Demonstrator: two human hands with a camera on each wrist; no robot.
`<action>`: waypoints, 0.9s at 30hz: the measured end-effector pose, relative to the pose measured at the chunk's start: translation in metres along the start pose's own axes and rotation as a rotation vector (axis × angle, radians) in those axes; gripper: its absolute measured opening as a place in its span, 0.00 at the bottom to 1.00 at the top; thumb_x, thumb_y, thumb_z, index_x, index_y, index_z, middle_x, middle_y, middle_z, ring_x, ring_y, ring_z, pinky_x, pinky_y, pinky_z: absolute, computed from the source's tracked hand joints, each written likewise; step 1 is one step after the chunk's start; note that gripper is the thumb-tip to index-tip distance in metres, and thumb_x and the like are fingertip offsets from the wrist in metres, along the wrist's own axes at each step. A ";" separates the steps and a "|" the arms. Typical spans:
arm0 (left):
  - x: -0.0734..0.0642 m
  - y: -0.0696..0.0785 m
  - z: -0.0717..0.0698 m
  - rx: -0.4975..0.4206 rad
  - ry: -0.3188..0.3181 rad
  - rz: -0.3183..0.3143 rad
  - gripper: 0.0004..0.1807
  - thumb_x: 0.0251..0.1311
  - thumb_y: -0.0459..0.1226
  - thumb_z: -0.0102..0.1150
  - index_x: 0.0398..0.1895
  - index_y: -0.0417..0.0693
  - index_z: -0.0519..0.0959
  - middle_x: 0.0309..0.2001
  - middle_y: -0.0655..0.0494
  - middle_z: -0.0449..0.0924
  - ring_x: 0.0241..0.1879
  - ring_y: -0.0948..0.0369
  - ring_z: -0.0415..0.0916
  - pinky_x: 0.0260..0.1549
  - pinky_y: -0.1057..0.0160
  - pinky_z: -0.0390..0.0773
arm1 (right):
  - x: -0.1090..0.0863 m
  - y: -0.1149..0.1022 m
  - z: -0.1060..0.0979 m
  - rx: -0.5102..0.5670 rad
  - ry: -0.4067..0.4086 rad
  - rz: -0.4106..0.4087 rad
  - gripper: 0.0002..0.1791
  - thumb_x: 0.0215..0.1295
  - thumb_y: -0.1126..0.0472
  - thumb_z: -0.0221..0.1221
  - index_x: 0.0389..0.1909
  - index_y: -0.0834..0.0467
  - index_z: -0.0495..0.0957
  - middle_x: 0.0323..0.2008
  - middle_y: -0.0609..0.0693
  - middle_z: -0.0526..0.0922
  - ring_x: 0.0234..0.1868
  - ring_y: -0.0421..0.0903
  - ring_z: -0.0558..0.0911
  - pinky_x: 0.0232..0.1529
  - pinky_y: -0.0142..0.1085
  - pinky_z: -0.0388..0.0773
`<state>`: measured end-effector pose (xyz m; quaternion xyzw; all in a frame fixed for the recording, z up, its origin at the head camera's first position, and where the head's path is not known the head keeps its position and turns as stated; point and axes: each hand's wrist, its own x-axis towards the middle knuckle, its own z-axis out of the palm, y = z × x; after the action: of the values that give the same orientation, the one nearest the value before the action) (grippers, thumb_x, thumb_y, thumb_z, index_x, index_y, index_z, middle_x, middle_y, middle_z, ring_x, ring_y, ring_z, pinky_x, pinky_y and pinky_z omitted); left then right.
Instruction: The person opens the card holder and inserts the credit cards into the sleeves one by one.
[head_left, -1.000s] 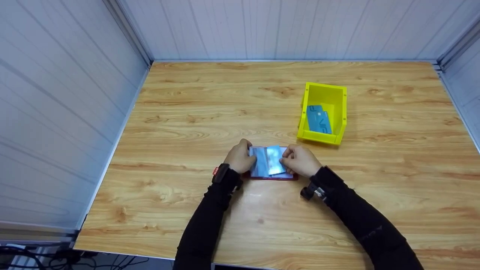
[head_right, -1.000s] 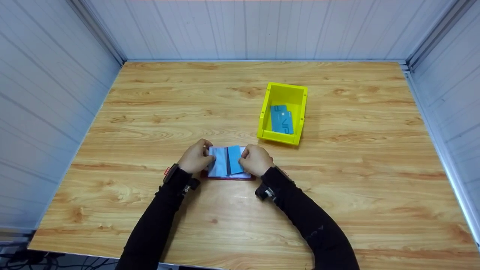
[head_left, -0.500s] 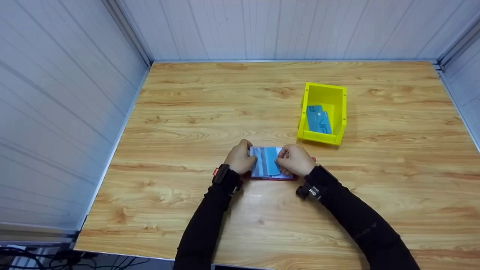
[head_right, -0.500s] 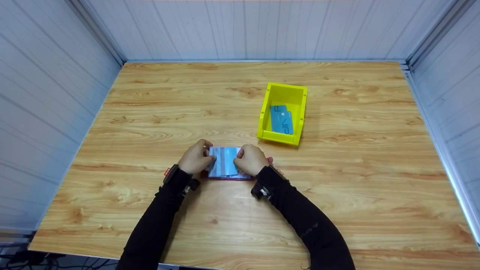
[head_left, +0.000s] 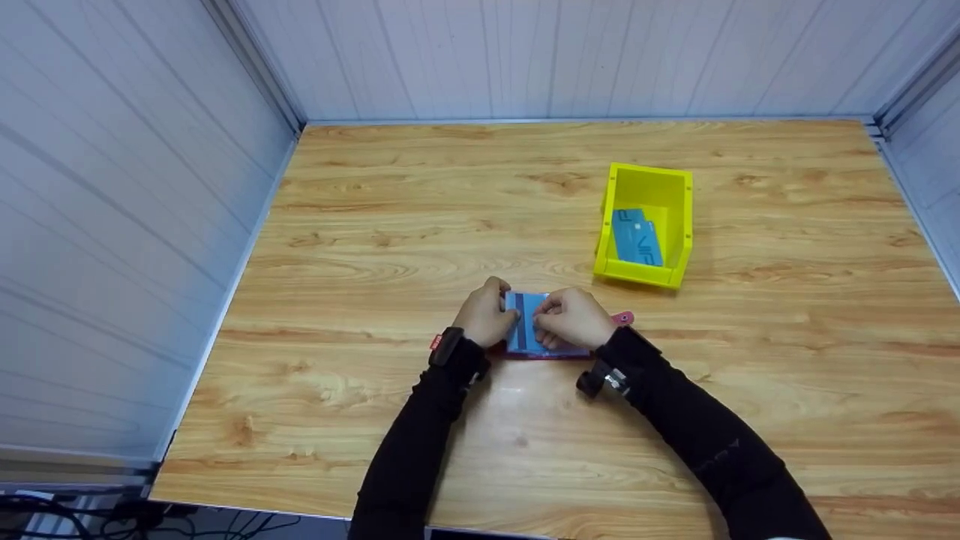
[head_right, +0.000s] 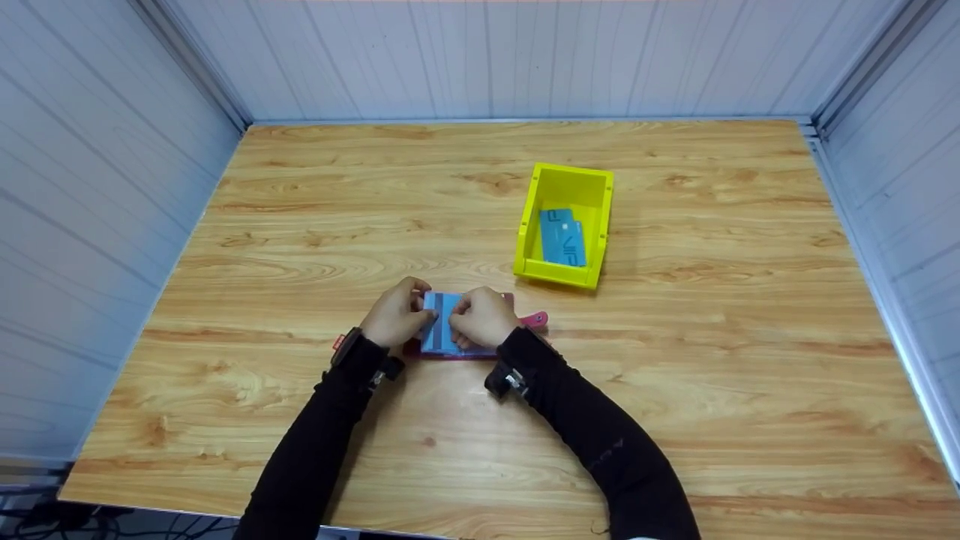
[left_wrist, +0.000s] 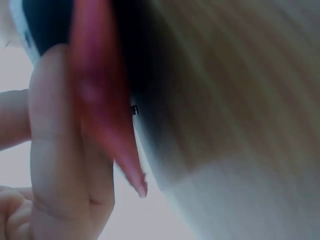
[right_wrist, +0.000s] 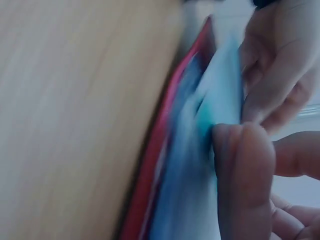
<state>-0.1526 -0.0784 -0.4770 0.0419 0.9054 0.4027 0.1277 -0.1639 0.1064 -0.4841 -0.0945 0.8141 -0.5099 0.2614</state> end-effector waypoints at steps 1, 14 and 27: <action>0.000 0.000 0.000 -0.001 -0.003 0.003 0.21 0.62 0.33 0.57 0.57 0.36 0.70 0.32 0.53 0.76 0.31 0.60 0.72 0.33 0.64 0.71 | 0.000 -0.001 0.001 -0.011 0.001 -0.012 0.12 0.65 0.65 0.56 0.42 0.70 0.80 0.25 0.56 0.86 0.19 0.39 0.82 0.25 0.33 0.83; 0.003 -0.001 -0.002 -0.052 -0.011 -0.021 0.21 0.62 0.32 0.58 0.58 0.39 0.70 0.28 0.58 0.71 0.31 0.60 0.69 0.40 0.61 0.73 | -0.010 0.005 -0.018 -0.064 0.172 -0.006 0.12 0.66 0.63 0.57 0.45 0.66 0.80 0.38 0.60 0.87 0.30 0.40 0.83 0.32 0.29 0.81; 0.004 -0.006 -0.001 -0.141 -0.013 -0.040 0.20 0.60 0.29 0.58 0.56 0.37 0.71 0.28 0.57 0.72 0.31 0.61 0.71 0.33 0.68 0.72 | -0.014 0.009 -0.018 0.611 0.069 0.188 0.22 0.70 0.70 0.49 0.62 0.75 0.67 0.59 0.69 0.77 0.41 0.43 0.87 0.48 0.34 0.82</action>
<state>-0.1565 -0.0826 -0.4815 0.0172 0.8746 0.4625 0.1443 -0.1605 0.1302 -0.4816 0.0812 0.6368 -0.7074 0.2958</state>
